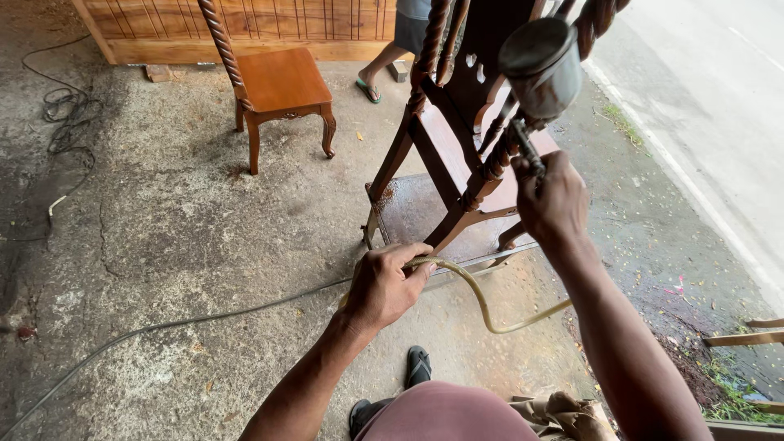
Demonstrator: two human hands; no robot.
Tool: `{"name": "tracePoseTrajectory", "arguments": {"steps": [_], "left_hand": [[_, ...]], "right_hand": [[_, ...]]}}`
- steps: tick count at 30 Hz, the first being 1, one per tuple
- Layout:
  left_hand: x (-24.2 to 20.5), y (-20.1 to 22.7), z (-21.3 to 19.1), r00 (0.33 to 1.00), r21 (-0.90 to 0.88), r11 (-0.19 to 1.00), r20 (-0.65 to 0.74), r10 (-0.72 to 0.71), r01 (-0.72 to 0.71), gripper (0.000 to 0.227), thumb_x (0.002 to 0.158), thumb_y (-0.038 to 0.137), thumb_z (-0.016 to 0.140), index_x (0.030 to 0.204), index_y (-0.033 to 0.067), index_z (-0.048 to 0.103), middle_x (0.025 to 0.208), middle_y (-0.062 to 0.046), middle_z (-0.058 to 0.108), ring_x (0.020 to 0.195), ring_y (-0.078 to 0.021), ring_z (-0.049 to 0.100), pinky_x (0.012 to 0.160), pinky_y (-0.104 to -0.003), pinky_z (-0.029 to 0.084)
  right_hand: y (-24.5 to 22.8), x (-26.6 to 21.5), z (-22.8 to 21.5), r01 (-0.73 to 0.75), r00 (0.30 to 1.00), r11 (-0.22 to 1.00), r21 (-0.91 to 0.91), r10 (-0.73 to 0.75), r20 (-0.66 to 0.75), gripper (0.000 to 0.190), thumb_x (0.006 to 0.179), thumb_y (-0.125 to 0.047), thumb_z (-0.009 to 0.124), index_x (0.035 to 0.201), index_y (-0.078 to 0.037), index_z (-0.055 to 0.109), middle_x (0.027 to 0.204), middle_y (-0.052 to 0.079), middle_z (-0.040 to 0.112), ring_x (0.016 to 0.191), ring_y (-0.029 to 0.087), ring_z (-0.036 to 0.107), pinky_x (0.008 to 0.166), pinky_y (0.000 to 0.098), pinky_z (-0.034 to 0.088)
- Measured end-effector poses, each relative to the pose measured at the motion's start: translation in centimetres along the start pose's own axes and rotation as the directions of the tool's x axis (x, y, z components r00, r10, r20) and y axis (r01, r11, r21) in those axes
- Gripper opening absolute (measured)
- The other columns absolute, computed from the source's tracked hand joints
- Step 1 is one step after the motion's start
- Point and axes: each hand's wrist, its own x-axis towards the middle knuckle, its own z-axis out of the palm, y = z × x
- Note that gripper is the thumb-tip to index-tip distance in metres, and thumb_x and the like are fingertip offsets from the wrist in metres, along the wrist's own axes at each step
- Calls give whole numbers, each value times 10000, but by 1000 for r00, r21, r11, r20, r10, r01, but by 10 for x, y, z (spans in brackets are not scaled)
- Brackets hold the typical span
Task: The person uses a spray gun to apply a finish to a wooden chair. They move around the chair to cover the back, seat, and legs, then reposition the chair to access different sides.
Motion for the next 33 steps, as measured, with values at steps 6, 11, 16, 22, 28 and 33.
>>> {"name": "tracePoseTrajectory", "arguments": {"steps": [6, 11, 16, 22, 28, 33], "left_hand": [[-2, 0, -4, 996, -10, 996, 20, -83, 83, 296, 859, 145, 770, 1123, 16, 740, 940, -173, 780, 823, -261, 782, 692, -358, 617], [-2, -5, -7, 998, -16, 998, -28, -62, 62, 277, 868, 146, 769, 1104, 4, 741, 942, -179, 781, 835, -269, 789, 699, -359, 623], [-1, -18, -13, 987, 1, 994, -120, 110, -110, 289, 915, 190, 752, 1121, -10, 726, 951, -168, 781, 825, -224, 785, 643, -312, 642], [4, -15, -2, 935, 44, 954, -191, 298, -295, 408, 939, 246, 788, 1263, 20, 684, 826, -95, 731, 685, -136, 709, 526, -243, 594], [0, -6, 2, 879, -31, 887, -149, 452, -461, 358, 953, 154, 792, 1290, 151, 671, 930, -40, 673, 719, -96, 664, 567, -217, 577], [-1, -13, -2, 902, 31, 901, 1, 432, -432, 384, 996, 91, 745, 1353, 225, 691, 839, 3, 661, 620, -68, 606, 452, -195, 519]], "right_hand": [[-2, -5, 19, 67, 997, 996, -61, -64, 53, 455, 1065, -426, 555, 975, 16, 498, 743, 264, 621, 643, 381, 615, 606, 515, 472], [-19, 22, -6, 107, 985, 991, 84, -94, -142, 301, 1096, -283, 578, 1062, 6, 501, 752, 270, 625, 615, 360, 603, 573, 492, 447], [-41, 52, -32, 211, 957, 920, 330, -126, -261, 252, 1197, -251, 513, 1123, -10, 511, 829, 182, 700, 720, 254, 666, 626, 409, 484], [-55, -52, -2, 376, 920, 859, 348, -391, -30, 405, 930, -105, 686, 1323, -67, 596, 934, 187, 741, 816, 313, 737, 701, 426, 577], [-53, -121, 9, 249, 881, 900, 357, -364, 302, 413, 873, -147, 681, 1264, -61, 580, 931, 212, 723, 875, 413, 703, 707, 489, 554], [-54, -119, -2, 219, 845, 952, 215, -295, 446, 379, 906, -274, 725, 1209, -80, 607, 870, 197, 726, 812, 376, 701, 688, 484, 544]]}}
